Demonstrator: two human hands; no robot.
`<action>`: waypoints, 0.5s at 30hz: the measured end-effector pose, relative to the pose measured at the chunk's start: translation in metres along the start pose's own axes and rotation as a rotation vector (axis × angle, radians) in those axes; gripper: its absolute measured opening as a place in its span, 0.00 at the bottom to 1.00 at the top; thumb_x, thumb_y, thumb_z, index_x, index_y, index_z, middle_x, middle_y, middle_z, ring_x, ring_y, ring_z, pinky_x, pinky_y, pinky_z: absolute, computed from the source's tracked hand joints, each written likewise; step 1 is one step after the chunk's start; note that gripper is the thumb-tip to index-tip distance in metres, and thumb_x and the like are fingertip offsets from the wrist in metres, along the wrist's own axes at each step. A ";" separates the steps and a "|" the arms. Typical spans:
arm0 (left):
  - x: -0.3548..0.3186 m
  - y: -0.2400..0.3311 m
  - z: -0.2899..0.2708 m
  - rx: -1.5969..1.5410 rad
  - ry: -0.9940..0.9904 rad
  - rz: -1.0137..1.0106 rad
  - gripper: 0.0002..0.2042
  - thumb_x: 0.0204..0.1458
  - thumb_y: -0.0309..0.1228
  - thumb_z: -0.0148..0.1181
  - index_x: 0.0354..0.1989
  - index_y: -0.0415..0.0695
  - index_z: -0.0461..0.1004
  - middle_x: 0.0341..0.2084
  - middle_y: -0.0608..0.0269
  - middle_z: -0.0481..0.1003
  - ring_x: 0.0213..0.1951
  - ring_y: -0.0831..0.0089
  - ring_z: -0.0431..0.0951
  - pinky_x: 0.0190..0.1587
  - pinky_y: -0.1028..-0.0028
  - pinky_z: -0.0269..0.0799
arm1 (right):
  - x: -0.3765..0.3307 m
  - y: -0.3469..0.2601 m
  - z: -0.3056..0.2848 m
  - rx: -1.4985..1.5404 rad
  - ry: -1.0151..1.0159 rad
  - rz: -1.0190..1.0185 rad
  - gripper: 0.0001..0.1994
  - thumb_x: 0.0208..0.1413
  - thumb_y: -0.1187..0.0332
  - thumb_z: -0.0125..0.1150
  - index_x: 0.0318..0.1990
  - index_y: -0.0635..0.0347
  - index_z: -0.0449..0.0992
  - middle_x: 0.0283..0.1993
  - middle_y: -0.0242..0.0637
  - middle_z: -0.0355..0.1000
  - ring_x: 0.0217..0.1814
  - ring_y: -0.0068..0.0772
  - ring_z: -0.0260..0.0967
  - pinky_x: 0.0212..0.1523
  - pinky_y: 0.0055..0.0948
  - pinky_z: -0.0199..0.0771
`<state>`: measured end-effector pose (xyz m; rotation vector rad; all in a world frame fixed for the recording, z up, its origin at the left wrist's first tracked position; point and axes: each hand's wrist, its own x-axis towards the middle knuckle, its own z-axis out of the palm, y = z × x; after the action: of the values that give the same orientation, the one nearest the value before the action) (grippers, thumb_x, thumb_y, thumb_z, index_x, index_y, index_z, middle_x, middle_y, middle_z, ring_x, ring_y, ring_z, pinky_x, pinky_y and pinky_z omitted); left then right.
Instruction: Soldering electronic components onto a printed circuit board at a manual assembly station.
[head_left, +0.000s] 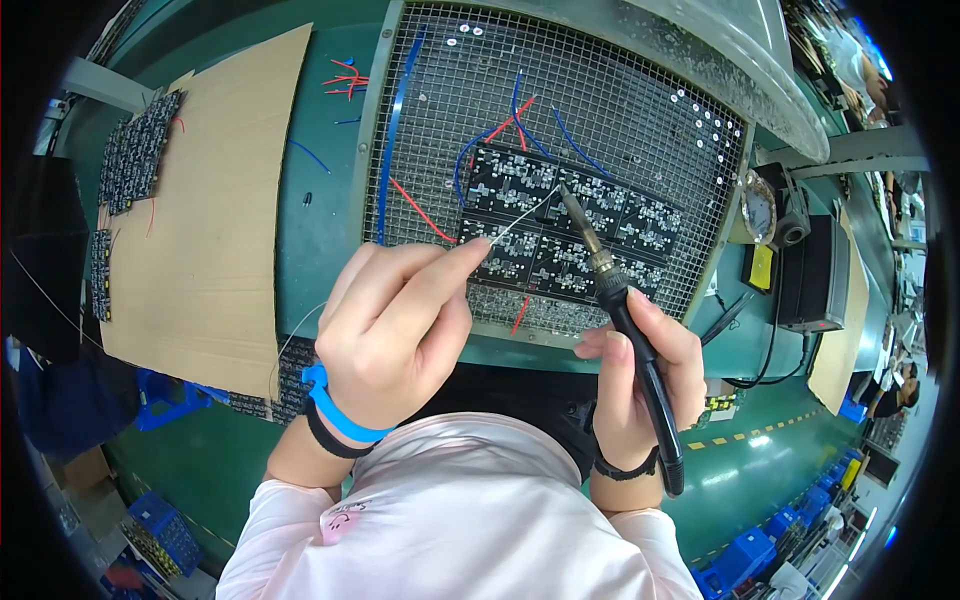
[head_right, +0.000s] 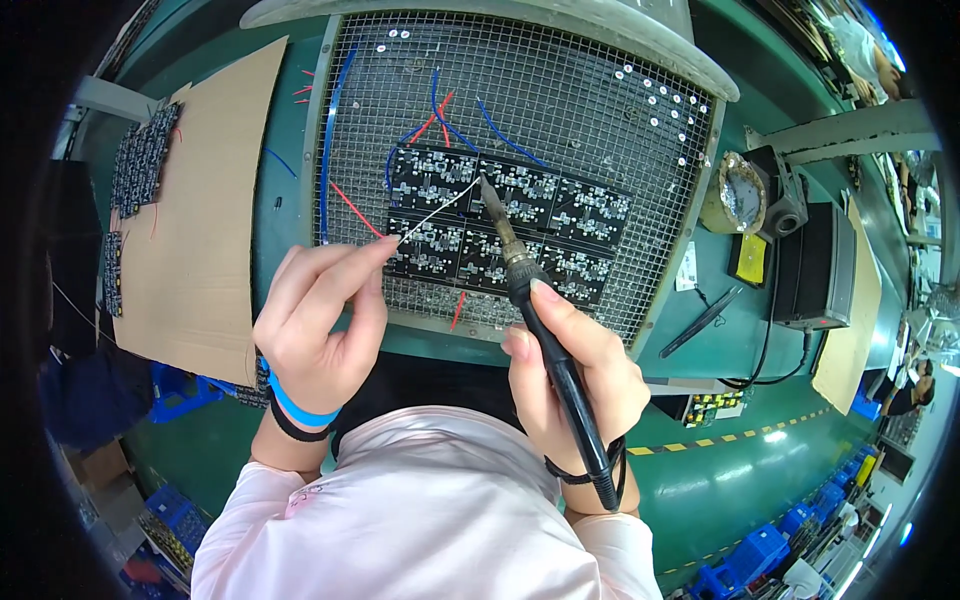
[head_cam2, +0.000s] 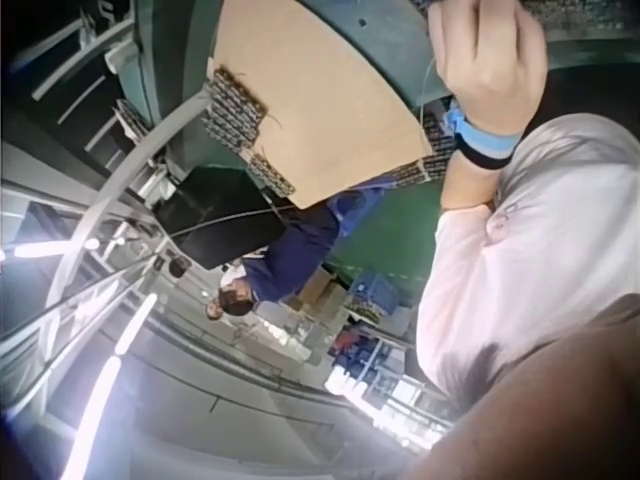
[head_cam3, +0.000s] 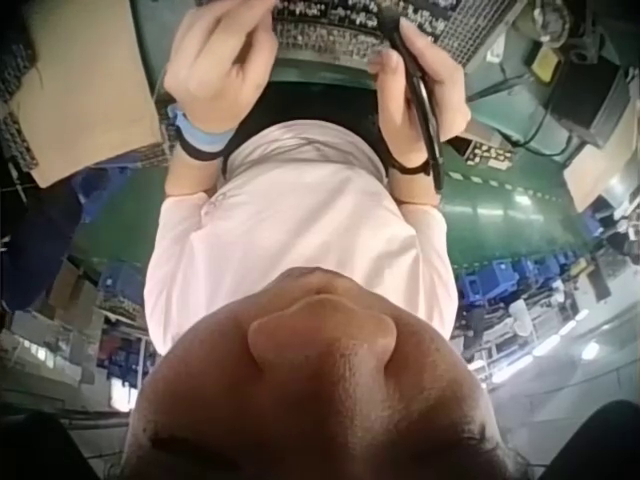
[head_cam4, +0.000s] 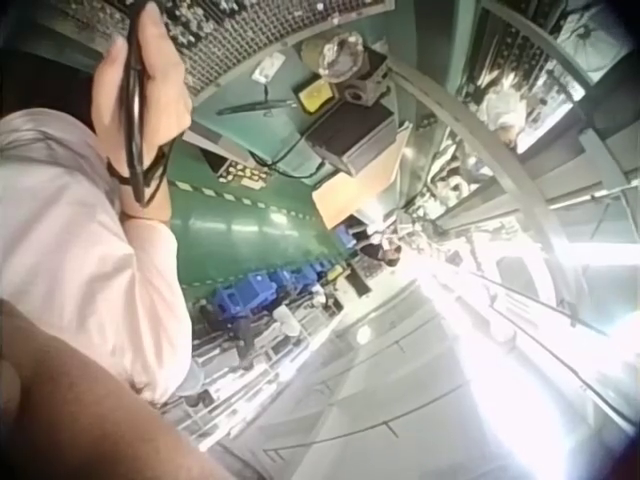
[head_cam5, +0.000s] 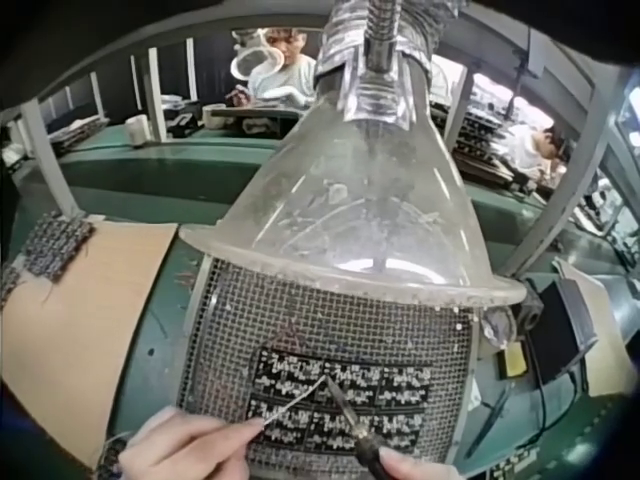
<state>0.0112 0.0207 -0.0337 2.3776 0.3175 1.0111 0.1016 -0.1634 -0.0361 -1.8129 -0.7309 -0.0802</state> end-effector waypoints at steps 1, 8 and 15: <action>0.000 0.000 0.000 0.001 -0.007 0.002 0.20 0.34 0.12 0.62 0.39 0.41 0.81 0.26 0.61 0.75 0.26 0.66 0.73 0.28 0.71 0.70 | 0.000 -0.001 0.000 0.000 0.000 -0.002 0.15 0.51 0.76 0.69 0.46 0.67 0.76 0.38 0.44 0.80 0.28 0.21 0.76 0.30 0.18 0.74; -0.001 -0.002 0.000 -0.006 -0.005 0.017 0.20 0.34 0.12 0.62 0.40 0.41 0.81 0.27 0.61 0.75 0.26 0.66 0.73 0.29 0.71 0.70 | -0.004 0.001 0.000 -0.044 0.010 -0.038 0.16 0.50 0.76 0.69 0.47 0.69 0.75 0.37 0.44 0.80 0.29 0.22 0.77 0.32 0.19 0.75; -0.002 0.000 -0.005 -0.009 0.010 0.000 0.20 0.34 0.13 0.62 0.41 0.41 0.81 0.26 0.61 0.74 0.26 0.65 0.72 0.28 0.71 0.70 | -0.007 -0.005 0.001 0.045 0.040 -0.039 0.17 0.52 0.76 0.68 0.49 0.70 0.74 0.37 0.45 0.79 0.30 0.23 0.77 0.33 0.19 0.76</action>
<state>0.0062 0.0218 -0.0319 2.3649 0.3160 1.0233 0.0936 -0.1648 -0.0350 -1.7492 -0.7344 -0.1250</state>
